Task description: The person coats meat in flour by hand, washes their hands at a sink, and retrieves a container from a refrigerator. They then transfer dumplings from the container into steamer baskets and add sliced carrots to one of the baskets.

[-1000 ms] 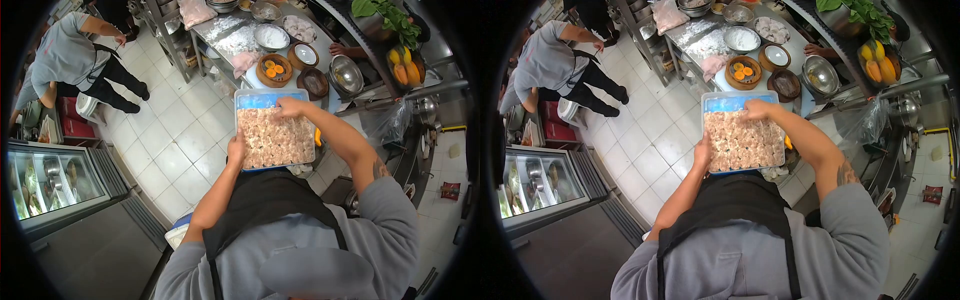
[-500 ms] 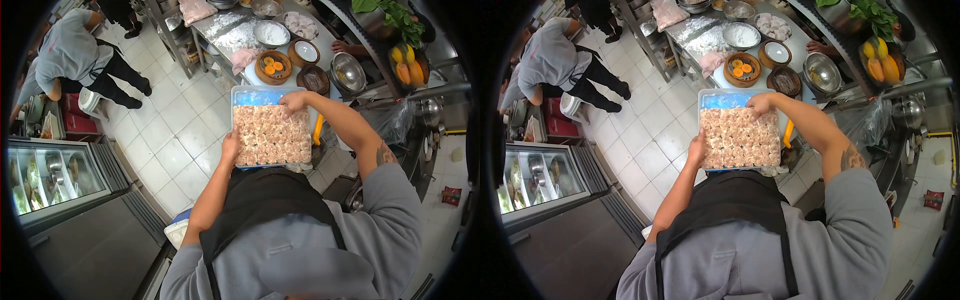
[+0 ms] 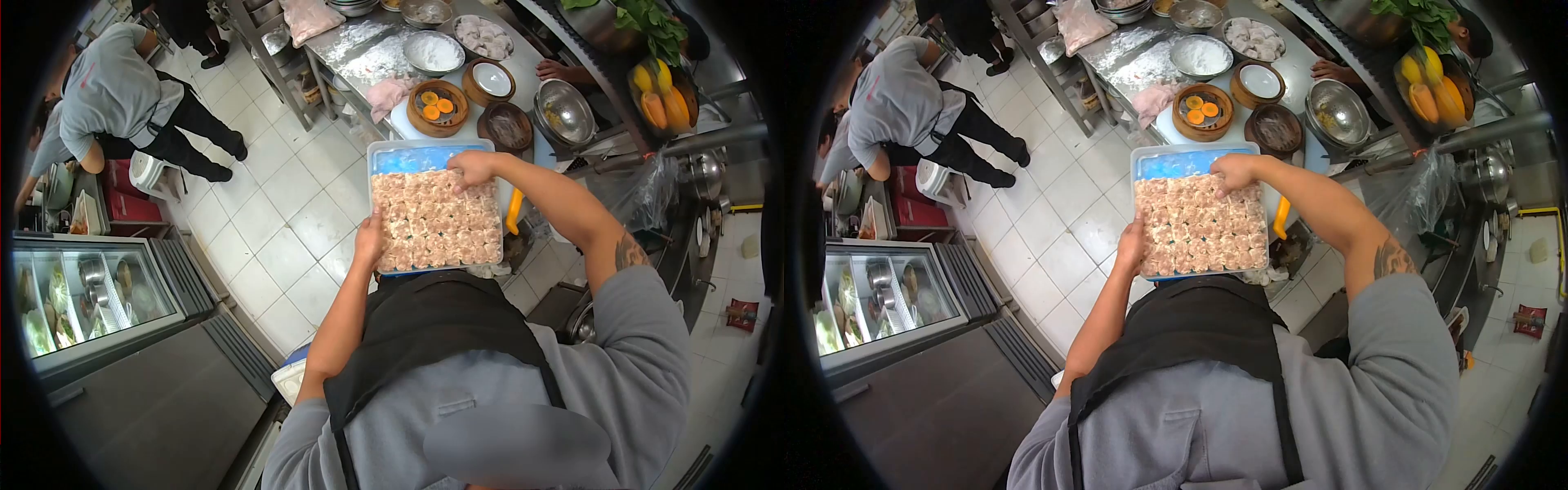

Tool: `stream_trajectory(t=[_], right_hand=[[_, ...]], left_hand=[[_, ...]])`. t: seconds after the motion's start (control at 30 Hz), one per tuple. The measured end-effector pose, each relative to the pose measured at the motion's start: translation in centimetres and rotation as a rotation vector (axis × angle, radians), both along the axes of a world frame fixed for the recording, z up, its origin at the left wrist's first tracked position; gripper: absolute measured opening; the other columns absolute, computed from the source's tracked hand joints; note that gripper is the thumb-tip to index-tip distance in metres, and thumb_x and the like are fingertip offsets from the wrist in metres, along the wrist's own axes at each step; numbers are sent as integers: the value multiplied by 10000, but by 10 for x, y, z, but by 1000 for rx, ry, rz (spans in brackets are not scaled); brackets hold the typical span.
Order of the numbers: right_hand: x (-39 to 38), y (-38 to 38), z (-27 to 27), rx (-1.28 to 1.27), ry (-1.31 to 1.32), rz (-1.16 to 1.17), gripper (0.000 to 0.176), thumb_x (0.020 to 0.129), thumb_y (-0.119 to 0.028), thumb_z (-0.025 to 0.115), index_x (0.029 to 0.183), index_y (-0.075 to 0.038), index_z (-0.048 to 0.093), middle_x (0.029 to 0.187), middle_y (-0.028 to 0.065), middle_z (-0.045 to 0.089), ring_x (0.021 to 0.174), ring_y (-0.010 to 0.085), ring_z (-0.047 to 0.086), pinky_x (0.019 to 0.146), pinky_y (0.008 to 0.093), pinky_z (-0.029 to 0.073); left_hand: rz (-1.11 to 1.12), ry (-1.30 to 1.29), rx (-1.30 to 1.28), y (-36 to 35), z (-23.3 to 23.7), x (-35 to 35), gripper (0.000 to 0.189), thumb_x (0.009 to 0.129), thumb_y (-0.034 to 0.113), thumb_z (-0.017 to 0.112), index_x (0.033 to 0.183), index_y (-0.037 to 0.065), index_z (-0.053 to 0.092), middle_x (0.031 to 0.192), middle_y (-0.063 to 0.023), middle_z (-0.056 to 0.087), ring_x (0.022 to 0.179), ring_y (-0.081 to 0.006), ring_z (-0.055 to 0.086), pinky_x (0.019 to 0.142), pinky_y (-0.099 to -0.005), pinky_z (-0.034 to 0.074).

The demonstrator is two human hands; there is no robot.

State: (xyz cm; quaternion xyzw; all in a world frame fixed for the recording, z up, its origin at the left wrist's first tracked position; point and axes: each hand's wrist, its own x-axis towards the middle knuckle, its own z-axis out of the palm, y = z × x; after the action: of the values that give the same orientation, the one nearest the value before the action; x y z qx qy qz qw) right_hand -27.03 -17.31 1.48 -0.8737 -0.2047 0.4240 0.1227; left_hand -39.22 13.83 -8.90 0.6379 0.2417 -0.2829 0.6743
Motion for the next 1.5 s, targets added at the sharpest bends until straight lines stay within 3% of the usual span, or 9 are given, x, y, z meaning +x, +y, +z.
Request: stream_trajectory(t=[0.1, 0.2, 0.4, 0.77, 0.87, 1.07, 1.17, 1.37, 1.5], right_hand=[[8, 4, 10, -77, 134, 7, 794, 762, -335, 815, 1397, 1, 476, 1304, 211, 596, 1173, 361, 586, 943, 434, 487], [18, 1, 12, -143, 309, 49, 841, 748, -286, 826, 1432, -3, 426, 1302, 207, 596, 1147, 358, 601, 918, 433, 502], [5, -7, 11, -106, 110, 141, 814, 692, -235, 855, 1387, -60, 470, 1228, 189, 630, 1107, 349, 620, 877, 441, 518], [4, -10, 8, -50, 237, -145, 796, 708, -173, 801, 1418, -94, 450, 1228, 199, 620, 1046, 342, 636, 767, 446, 558], [6, -11, 9, -115, 179, -18, 805, 740, -145, 763, 1458, -95, 403, 1237, 209, 607, 1005, 336, 646, 716, 437, 570], [-6, -13, -3, -111, -14, 177, 757, 759, -178, 780, 1422, -64, 434, 1134, 200, 649, 968, 336, 654, 758, 448, 541], [-9, -4, 20, -151, 60, 11, 662, 750, -162, 766, 1349, -58, 503, 1081, 180, 671, 879, 301, 673, 672, 404, 562], [-1, -24, 8, -238, 71, 43, 456, 699, -244, 846, 1028, 13, 663, 918, 124, 695, 845, 246, 656, 678, 390, 517], [6, -31, 4, -181, 255, -20, 550, 679, -277, 861, 1102, 9, 654, 961, 127, 705, 869, 246, 672, 724, 372, 521]], left_hand=[[2, -17, -56, 3, -7, 2, 756, 975, 584, 513, 1285, -105, 516, 1168, -170, 643, 1029, -227, 629, 891, -361, 516], [21, -44, -20, 2, -15, 3, 832, 930, 651, 526, 1223, -127, 564, 1064, -186, 658, 888, -224, 617, 725, -350, 519], [-38, -2, 27, 3, -5, 7, 745, 984, 554, 519, 1287, -126, 507, 1179, -188, 645, 1026, -243, 643, 897, -371, 522], [-62, -28, -28, 4, -8, 11, 733, 991, 563, 494, 1313, -95, 508, 1195, -184, 643, 1051, -247, 640, 894, -377, 527], [-81, -24, -36, 6, -12, 10, 727, 991, 568, 489, 1320, -81, 511, 1195, -181, 644, 1045, -241, 643, 888, -376, 529], [-39, -35, -47, 3, -2, 8, 768, 964, 607, 509, 1252, -104, 542, 1123, -176, 652, 979, -236, 634, 823, -368, 530], [-29, -46, -63, 3, -7, 7, 788, 953, 620, 520, 1228, -118, 549, 1099, -175, 652, 956, -232, 626, 801, -365, 527], [-23, -33, -117, 3, -10, 8, 782, 956, 605, 529, 1249, -120, 531, 1126, -180, 644, 978, -239, 624, 823, -374, 527], [-21, -31, -138, 3, -9, 9, 787, 953, 608, 534, 1249, -120, 530, 1139, -184, 643, 993, -245, 627, 842, -380, 527]])
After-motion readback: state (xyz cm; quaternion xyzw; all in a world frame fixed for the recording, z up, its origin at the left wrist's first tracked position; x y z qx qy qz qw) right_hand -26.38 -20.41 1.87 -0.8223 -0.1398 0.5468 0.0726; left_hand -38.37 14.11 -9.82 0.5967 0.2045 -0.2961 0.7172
